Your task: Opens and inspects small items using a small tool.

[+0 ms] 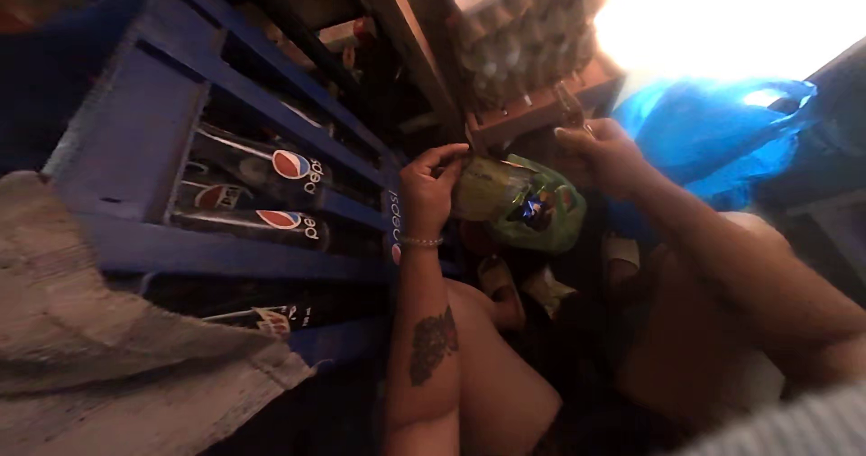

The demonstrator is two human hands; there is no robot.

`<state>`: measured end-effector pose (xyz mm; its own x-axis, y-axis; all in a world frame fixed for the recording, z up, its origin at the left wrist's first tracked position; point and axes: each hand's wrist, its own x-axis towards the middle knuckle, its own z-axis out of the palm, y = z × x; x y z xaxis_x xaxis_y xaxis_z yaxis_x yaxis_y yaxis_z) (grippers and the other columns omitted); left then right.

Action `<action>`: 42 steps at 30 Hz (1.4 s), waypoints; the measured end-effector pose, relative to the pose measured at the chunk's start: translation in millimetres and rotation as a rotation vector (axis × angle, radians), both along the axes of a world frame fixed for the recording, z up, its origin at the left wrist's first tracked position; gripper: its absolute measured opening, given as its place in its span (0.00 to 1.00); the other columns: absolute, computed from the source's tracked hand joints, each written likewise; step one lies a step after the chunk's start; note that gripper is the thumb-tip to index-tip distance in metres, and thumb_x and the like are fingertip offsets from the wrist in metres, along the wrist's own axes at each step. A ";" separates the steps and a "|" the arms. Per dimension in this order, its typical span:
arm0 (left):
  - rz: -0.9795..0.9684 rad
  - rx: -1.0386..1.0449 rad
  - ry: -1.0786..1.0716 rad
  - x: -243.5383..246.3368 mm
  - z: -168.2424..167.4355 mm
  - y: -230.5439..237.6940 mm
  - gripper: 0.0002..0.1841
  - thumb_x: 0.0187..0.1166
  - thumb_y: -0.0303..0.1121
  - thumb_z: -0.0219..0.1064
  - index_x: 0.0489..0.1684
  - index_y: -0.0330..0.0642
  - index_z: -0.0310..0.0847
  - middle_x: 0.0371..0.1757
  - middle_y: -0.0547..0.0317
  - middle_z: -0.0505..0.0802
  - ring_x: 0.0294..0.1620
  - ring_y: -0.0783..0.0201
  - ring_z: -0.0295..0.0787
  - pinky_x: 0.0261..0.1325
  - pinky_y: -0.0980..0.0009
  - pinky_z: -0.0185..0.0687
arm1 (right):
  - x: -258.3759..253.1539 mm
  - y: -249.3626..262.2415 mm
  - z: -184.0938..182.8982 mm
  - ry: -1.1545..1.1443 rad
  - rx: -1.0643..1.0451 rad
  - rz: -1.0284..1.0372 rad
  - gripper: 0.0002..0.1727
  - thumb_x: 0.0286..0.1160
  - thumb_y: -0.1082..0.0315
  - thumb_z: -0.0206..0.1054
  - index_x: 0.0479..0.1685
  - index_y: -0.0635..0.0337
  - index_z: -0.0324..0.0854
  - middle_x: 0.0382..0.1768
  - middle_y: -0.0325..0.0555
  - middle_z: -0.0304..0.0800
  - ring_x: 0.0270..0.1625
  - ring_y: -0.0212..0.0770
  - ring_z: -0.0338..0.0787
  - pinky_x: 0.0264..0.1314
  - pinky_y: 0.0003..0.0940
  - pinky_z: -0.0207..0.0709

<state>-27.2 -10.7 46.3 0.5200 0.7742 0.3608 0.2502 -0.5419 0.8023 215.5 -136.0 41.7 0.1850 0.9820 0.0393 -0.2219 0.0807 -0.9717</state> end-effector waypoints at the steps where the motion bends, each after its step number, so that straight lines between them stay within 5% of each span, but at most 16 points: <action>1: 0.005 -0.008 0.004 1.8 0.6 -0.7 0.12 0.78 0.23 0.70 0.57 0.37 0.89 0.54 0.53 0.94 0.49 0.71 0.92 0.56 0.73 0.87 | -0.3 0.4 2.2 0.008 -0.009 -0.014 0.18 0.88 0.62 0.56 0.24 0.53 0.75 0.11 0.30 0.73 0.10 0.24 0.69 0.13 0.19 0.67; 5: 0.007 -0.036 -0.058 7.9 -1.4 3.4 0.10 0.77 0.24 0.72 0.53 0.36 0.91 0.50 0.57 0.96 0.48 0.77 0.92 0.57 0.78 0.87 | 8.9 5.0 -6.0 -0.038 -0.006 -0.057 0.12 0.89 0.63 0.58 0.35 0.55 0.79 0.19 0.33 0.82 0.20 0.28 0.82 0.26 0.25 0.81; 10: 0.002 -0.091 -0.082 12.1 -0.5 2.2 0.10 0.77 0.24 0.72 0.53 0.36 0.91 0.49 0.59 0.96 0.49 0.79 0.92 0.59 0.79 0.86 | 7.1 6.3 -2.8 -0.103 0.113 -0.176 0.15 0.87 0.63 0.59 0.26 0.50 0.76 0.12 0.26 0.74 0.12 0.23 0.72 0.17 0.19 0.70; 13: 0.017 -0.157 -0.128 15.6 -1.4 0.0 0.08 0.78 0.26 0.72 0.50 0.36 0.91 0.45 0.63 0.96 0.45 0.79 0.92 0.55 0.79 0.87 | 10.2 4.9 -10.4 -0.390 0.135 -0.196 0.05 0.81 0.66 0.67 0.41 0.57 0.79 0.25 0.27 0.83 0.24 0.21 0.82 0.31 0.20 0.81; 16: 0.026 -0.223 -0.167 22.0 -4.4 -3.6 0.07 0.79 0.28 0.72 0.47 0.36 0.90 0.40 0.64 0.96 0.39 0.79 0.91 0.48 0.79 0.88 | 11.0 1.3 -13.4 -0.581 0.060 -0.076 0.17 0.70 0.64 0.78 0.51 0.61 0.80 0.35 0.35 0.87 0.33 0.24 0.84 0.39 0.22 0.81; 24: -0.035 -0.341 -0.191 34.7 -8.5 -12.8 0.07 0.84 0.29 0.66 0.49 0.36 0.86 0.38 0.63 0.93 0.36 0.74 0.91 0.43 0.74 0.90 | 6.4 0.7 -11.4 -0.686 -0.029 -0.034 0.06 0.76 0.68 0.74 0.43 0.58 0.83 0.32 0.36 0.86 0.31 0.24 0.83 0.37 0.23 0.78; 28: -0.003 -0.342 -0.072 39.3 -12.8 -11.1 0.08 0.84 0.29 0.65 0.51 0.34 0.86 0.38 0.61 0.93 0.36 0.76 0.89 0.45 0.74 0.88 | 5.1 1.7 -14.4 -0.641 0.022 -0.135 0.07 0.75 0.68 0.73 0.45 0.60 0.83 0.35 0.36 0.86 0.35 0.23 0.83 0.42 0.23 0.79; 32: 0.195 -0.374 -0.352 42.5 -21.0 -1.7 0.11 0.88 0.34 0.61 0.53 0.35 0.81 0.39 0.63 0.90 0.40 0.74 0.89 0.51 0.71 0.88 | 4.3 7.8 -23.3 -0.427 0.086 -0.280 0.14 0.79 0.63 0.71 0.53 0.63 0.79 0.38 0.34 0.86 0.35 0.23 0.84 0.41 0.22 0.81; 35: 0.272 -0.436 -0.483 48.6 -28.4 -1.3 0.13 0.91 0.37 0.57 0.57 0.35 0.79 0.42 0.61 0.89 0.44 0.70 0.89 0.54 0.66 0.89 | -1.2 4.3 -23.5 -0.415 0.048 -0.177 0.24 0.73 0.64 0.74 0.66 0.63 0.75 0.46 0.37 0.91 0.44 0.24 0.89 0.48 0.23 0.84; 37: 0.278 -0.460 -0.502 54.7 -32.9 -5.6 0.14 0.91 0.38 0.57 0.58 0.36 0.78 0.42 0.59 0.90 0.43 0.69 0.90 0.53 0.66 0.90 | -8.3 4.6 -25.4 -0.434 0.022 -0.093 0.31 0.68 0.63 0.79 0.70 0.63 0.74 0.47 0.38 0.91 0.41 0.25 0.87 0.46 0.24 0.84; 42: 0.189 -0.602 -0.492 66.0 -46.2 -5.4 0.20 0.95 0.42 0.48 0.71 0.37 0.75 0.56 0.56 0.89 0.55 0.66 0.88 0.61 0.65 0.87 | -8.4 8.6 -29.8 -0.383 -0.032 -0.129 0.21 0.66 0.69 0.80 0.57 0.61 0.81 0.43 0.37 0.91 0.44 0.24 0.91 0.52 0.24 0.87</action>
<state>38.8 -16.1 0.2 0.2505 0.9681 0.0066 -0.1642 0.0357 0.9858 207.1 -127.4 11.9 0.2849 0.9534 0.0995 0.1665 0.0530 -0.9846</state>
